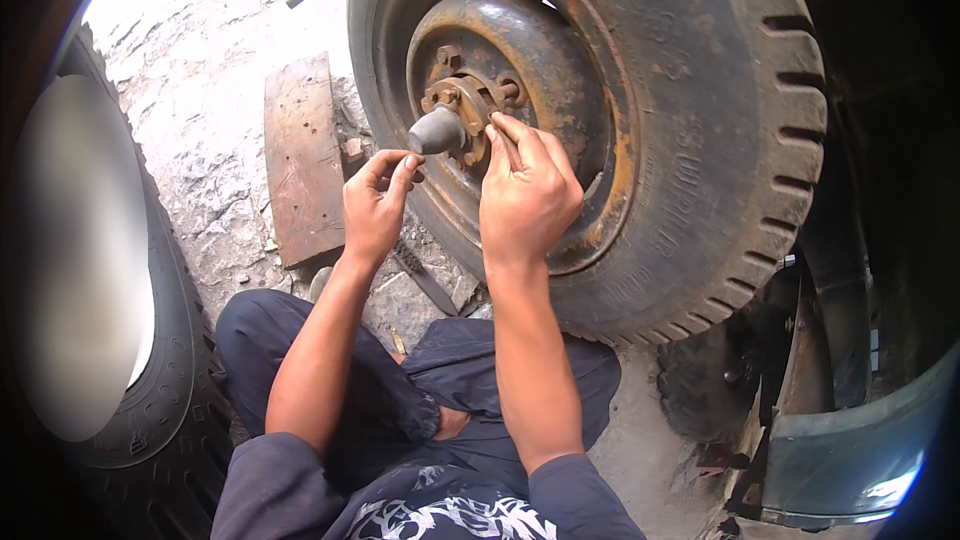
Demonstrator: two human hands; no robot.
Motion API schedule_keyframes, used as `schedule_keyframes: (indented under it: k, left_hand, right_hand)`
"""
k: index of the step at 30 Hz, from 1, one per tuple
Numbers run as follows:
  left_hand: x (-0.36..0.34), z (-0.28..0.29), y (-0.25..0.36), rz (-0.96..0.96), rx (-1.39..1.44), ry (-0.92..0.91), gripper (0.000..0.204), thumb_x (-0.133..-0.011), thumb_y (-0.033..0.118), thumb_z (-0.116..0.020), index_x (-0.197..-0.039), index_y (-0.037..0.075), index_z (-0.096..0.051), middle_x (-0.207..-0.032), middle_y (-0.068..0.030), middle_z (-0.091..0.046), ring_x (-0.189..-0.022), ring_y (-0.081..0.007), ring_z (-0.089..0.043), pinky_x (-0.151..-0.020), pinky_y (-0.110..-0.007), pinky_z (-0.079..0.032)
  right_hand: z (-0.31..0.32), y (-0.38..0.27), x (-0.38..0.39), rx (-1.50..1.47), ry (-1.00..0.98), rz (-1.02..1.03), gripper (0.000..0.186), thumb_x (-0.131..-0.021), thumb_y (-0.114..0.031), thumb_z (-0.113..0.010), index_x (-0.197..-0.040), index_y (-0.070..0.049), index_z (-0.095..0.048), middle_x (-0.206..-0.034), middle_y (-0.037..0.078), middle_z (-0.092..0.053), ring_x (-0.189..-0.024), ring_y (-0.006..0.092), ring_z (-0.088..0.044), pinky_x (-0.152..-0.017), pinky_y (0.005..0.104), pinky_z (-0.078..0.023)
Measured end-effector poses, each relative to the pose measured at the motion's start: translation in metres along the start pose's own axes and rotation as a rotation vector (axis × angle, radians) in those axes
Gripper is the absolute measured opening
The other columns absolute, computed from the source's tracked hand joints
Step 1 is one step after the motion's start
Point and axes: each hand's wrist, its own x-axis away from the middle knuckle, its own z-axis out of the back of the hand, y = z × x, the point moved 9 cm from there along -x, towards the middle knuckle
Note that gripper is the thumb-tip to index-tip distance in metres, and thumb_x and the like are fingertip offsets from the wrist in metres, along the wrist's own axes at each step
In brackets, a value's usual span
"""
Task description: The person sits on the ground and repeatedly inserts small metal cotter pins into the holes of a vehicle wheel hub. They handle each pin individually, aligning and pushing it into place on the hub's central nut area.
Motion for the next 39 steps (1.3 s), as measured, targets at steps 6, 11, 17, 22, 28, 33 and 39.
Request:
schedule_keyframes:
  k: [6, 11, 17, 22, 28, 33, 39]
  left_hand:
    - [-0.008, 0.002, 0.002, 0.080, 0.118, 0.024, 0.020, -0.108, 0.020, -0.072, -0.108, 0.000, -0.078, -0.086, -0.0080, -0.080, -0.079, -0.0102, -0.074, -0.072, -0.029, -0.057]
    - [-0.006, -0.005, 0.007, 0.105, 0.164, 0.022, 0.020, -0.108, 0.020, -0.072, -0.107, 0.000, -0.075, -0.085, -0.0072, -0.079, -0.078, -0.0096, -0.072, -0.072, -0.028, -0.056]
    - [-0.004, -0.008, 0.017, 0.141, 0.239, 0.023, 0.019, -0.107, 0.017, -0.072, -0.104, -0.002, -0.077, -0.084, -0.0070, -0.079, -0.078, -0.0078, -0.071, -0.072, -0.028, -0.056]
    - [-0.002, -0.003, 0.018, 0.109, 0.193, -0.007, 0.019, -0.107, 0.017, -0.072, -0.106, -0.001, -0.077, -0.083, -0.0060, -0.078, -0.077, -0.0074, -0.070, -0.072, -0.028, -0.055]
    - [-0.001, 0.003, 0.022, 0.120, 0.220, 0.007, 0.021, -0.108, 0.019, -0.073, -0.105, -0.001, -0.078, -0.080, -0.0033, -0.075, -0.074, -0.0063, -0.066, -0.069, -0.027, -0.053]
    - [0.004, -0.005, 0.024, 0.130, 0.258, 0.004, 0.022, -0.108, 0.019, -0.072, -0.105, -0.001, -0.078, -0.080, -0.0017, -0.074, -0.074, -0.0060, -0.065, -0.067, -0.026, -0.052]
    - [0.007, -0.016, 0.039, 0.109, 0.244, 0.061, 0.021, -0.108, 0.018, -0.072, -0.104, -0.001, -0.078, -0.083, -0.0027, -0.076, -0.076, -0.0069, -0.068, -0.070, -0.027, -0.054]
  right_hand:
    - [-0.023, -0.002, 0.004, 0.106, 0.053, 0.040, 0.023, -0.087, 0.004, -0.082, -0.107, -0.005, -0.086, -0.101, 0.012, -0.081, -0.091, 0.0291, -0.080, -0.081, 0.0398, -0.063]
    - [-0.028, -0.008, 0.001, 0.218, 0.078, 0.073, 0.024, -0.090, -0.003, -0.082, -0.112, -0.012, -0.087, -0.103, 0.008, -0.080, -0.090, 0.0293, -0.079, -0.078, 0.0408, -0.061]
    - [-0.021, 0.002, 0.014, 0.280, -0.002, -0.027, 0.021, -0.093, -0.007, -0.082, -0.112, -0.012, -0.087, -0.101, 0.009, -0.081, -0.089, 0.0265, -0.080, -0.080, 0.0379, -0.062]
    - [-0.025, -0.011, -0.003, 0.310, 0.004, 0.029, 0.019, -0.093, -0.010, -0.084, -0.112, -0.013, -0.088, -0.102, 0.009, -0.082, -0.088, 0.0266, -0.080, -0.079, 0.0386, -0.061]
    - [-0.016, 0.000, 0.007, 0.396, -0.081, 0.001, 0.021, -0.091, -0.016, -0.084, -0.111, -0.020, -0.088, -0.099, 0.004, -0.080, -0.085, 0.0308, -0.078, -0.074, 0.0436, -0.060]
    - [-0.021, -0.004, 0.000, 0.355, -0.061, 0.093, 0.017, -0.093, -0.016, -0.082, -0.108, -0.021, -0.088, -0.100, 0.005, -0.079, -0.084, 0.0339, -0.077, -0.073, 0.0465, -0.059]
    - [-0.011, 0.011, 0.022, 0.185, -0.150, 0.068, 0.021, -0.090, -0.002, -0.082, -0.109, -0.008, -0.086, -0.096, 0.014, -0.079, -0.083, 0.0325, -0.077, -0.076, 0.0430, -0.061]
